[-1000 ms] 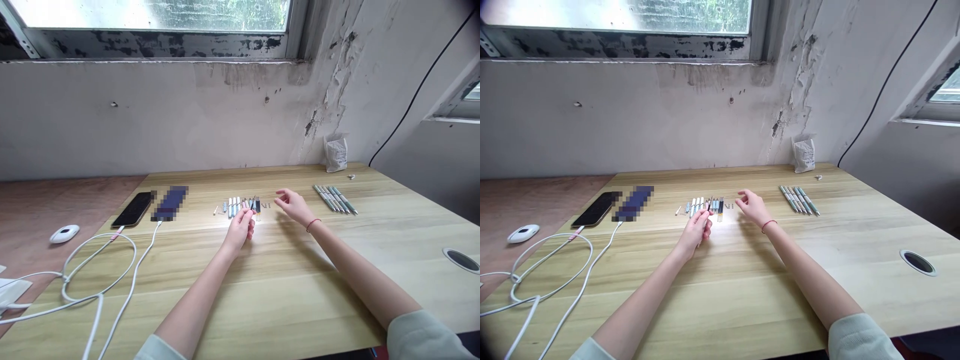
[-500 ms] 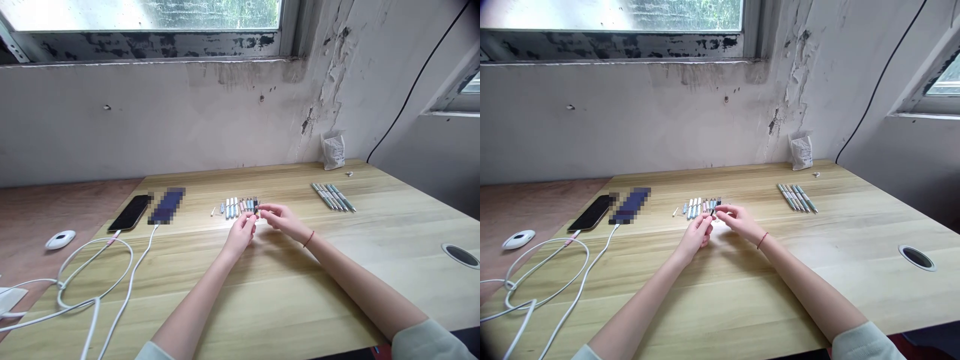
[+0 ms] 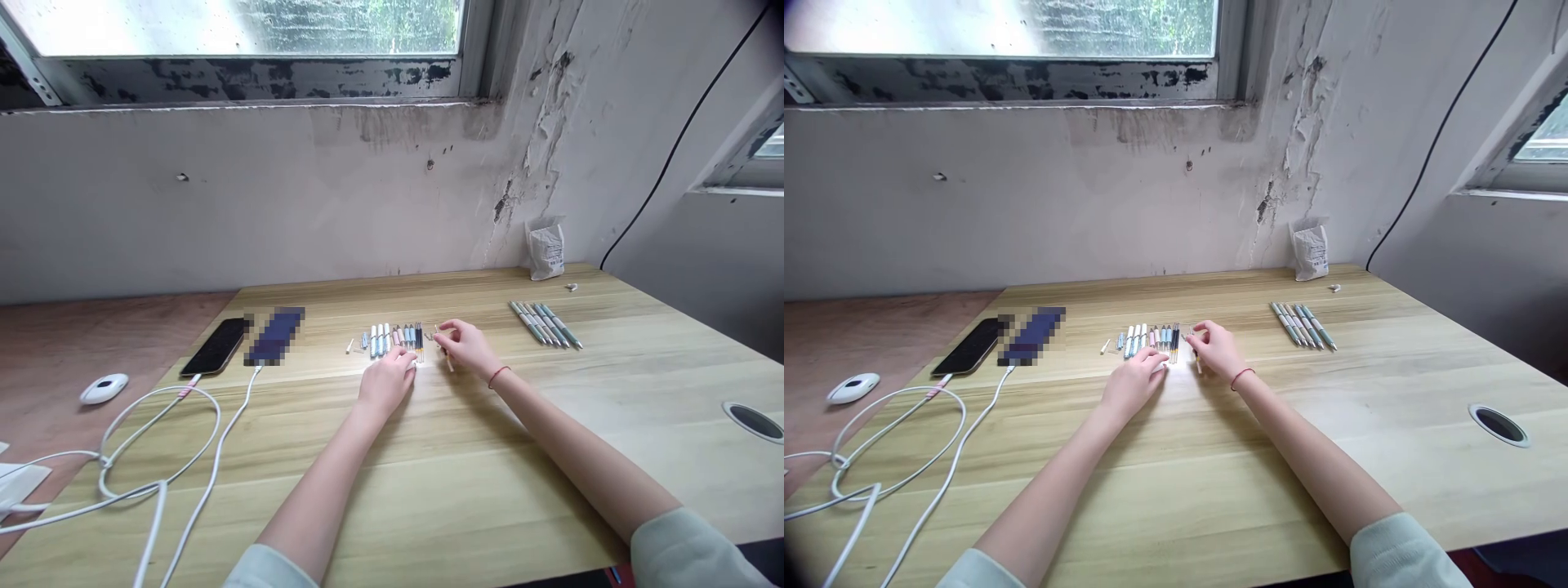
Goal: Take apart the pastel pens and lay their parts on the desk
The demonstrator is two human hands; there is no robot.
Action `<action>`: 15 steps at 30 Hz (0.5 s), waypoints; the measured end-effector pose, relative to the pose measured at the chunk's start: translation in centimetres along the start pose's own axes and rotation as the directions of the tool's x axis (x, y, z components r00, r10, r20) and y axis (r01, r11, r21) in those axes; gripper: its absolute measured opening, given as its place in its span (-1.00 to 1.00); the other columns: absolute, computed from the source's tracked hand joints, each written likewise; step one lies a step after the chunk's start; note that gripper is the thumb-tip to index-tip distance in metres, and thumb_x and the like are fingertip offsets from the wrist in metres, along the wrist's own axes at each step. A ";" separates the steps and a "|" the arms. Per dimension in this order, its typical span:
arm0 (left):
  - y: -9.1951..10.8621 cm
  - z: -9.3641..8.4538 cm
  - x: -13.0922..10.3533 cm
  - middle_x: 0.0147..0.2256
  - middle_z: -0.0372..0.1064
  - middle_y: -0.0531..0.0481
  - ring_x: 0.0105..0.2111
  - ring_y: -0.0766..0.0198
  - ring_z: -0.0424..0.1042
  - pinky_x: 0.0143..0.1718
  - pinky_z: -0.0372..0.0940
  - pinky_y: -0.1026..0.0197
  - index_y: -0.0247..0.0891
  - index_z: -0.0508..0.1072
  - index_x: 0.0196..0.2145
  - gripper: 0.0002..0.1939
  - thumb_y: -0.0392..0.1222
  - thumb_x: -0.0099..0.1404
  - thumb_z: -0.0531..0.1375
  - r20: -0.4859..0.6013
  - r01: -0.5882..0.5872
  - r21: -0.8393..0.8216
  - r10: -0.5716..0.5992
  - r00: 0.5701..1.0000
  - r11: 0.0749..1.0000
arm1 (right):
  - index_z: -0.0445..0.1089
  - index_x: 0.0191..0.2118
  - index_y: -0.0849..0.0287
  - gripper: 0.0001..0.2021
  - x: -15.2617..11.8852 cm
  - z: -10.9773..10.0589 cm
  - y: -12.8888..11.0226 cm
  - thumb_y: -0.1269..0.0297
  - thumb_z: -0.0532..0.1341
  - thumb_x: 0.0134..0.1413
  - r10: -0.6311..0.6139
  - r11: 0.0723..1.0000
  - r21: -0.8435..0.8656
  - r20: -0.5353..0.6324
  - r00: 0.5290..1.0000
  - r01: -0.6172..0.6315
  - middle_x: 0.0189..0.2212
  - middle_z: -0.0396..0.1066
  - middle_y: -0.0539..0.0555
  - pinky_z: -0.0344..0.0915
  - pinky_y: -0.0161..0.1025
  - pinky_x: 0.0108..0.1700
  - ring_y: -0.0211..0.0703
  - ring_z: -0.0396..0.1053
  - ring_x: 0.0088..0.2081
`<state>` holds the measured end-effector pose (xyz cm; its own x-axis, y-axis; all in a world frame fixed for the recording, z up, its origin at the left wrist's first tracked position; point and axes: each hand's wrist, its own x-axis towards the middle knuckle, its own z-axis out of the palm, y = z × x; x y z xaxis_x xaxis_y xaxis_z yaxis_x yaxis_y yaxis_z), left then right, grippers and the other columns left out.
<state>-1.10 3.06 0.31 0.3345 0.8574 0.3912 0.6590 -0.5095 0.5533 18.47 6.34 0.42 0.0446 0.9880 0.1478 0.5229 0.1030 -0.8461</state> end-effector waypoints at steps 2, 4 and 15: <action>-0.2 0.4 0.1 -0.16 0.42 -0.06 -0.38 0.23 0.40 -0.40 0.18 0.28 -0.11 0.49 -0.26 -0.82 -0.26 0.19 0.14 0.012 -0.060 0.051 0.060 0.998 0.997 | 0.34 -0.33 0.19 -0.79 0.2 1.2 0.0 0.14 0.18 0.00 -0.050 0.991 -0.128 -0.003 0.999 0.049 -0.60 0.38 -0.02 0.20 -0.30 -0.43 -0.23 0.32 -0.53; -0.4 0.7 0.0 -0.14 0.42 -0.06 -0.37 0.23 0.42 -0.39 0.21 0.27 -0.12 0.49 -0.23 -0.80 -0.26 0.21 0.12 0.026 -0.124 0.129 0.122 0.992 0.984 | 0.31 -0.41 0.18 -0.85 0.6 2.2 -0.2 0.20 0.16 0.02 -0.076 0.976 -0.207 -0.004 0.997 0.073 -0.57 0.41 -0.01 0.19 -0.31 -0.40 -0.22 0.34 -0.50; -0.3 0.7 -0.2 0.03 0.34 0.06 -0.16 0.21 0.45 -0.21 0.35 0.21 -0.12 0.42 -0.08 -0.71 -0.19 0.28 0.03 0.174 -0.152 0.335 0.098 0.980 0.930 | 0.37 -0.28 0.20 -0.77 -1.7 2.2 -0.3 0.30 -0.02 0.20 -0.332 0.815 -0.504 -0.001 0.943 0.286 -0.30 0.46 0.14 0.21 -0.22 -0.20 -0.09 0.35 -0.25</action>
<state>-0.93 3.09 -0.47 0.5095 0.8028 0.3097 0.7872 -0.5802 0.2089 16.42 4.91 -0.70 -0.1306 0.8977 0.4209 0.8678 0.3088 -0.3894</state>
